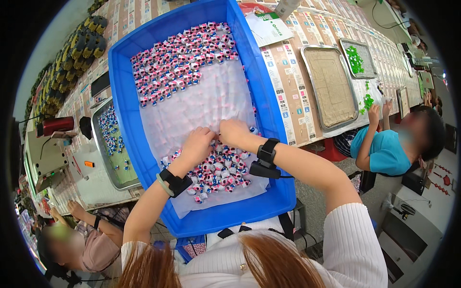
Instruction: Sort small colorful toy parts into organized patterns within a blue plastic bin.
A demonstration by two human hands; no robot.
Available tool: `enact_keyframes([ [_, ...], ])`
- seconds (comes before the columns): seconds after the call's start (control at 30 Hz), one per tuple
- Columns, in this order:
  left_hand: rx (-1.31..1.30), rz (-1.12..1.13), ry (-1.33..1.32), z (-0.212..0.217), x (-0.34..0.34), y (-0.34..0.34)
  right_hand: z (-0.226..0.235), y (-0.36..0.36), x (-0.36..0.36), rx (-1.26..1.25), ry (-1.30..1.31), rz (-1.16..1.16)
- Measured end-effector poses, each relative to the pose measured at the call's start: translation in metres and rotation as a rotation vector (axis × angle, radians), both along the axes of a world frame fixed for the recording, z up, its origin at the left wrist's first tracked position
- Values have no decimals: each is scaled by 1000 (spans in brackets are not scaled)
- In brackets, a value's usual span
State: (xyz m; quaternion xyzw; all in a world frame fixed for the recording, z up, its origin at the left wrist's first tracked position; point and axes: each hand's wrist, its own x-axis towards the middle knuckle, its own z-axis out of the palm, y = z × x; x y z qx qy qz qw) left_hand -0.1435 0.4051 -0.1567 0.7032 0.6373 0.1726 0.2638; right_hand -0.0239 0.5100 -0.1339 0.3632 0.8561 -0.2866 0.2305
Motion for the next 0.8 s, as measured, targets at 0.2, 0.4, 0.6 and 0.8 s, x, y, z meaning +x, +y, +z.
enact_keyframes([
  [0.2, 81, 45, -120, -7, -6, -7, -7, -16, 3, -46, 148, -54],
  [0.4, 20, 308, -466, 11, -16, 11, -9, 17, 3, -143, 520, -387],
  [0.6, -240, 545, -1129, 17, -70, 97, -3, 95, -40, 30, 676, -490],
  [0.8, 16, 297, -127, 7, -76, 154, -31, 118, -60, 264, 617, -436],
])
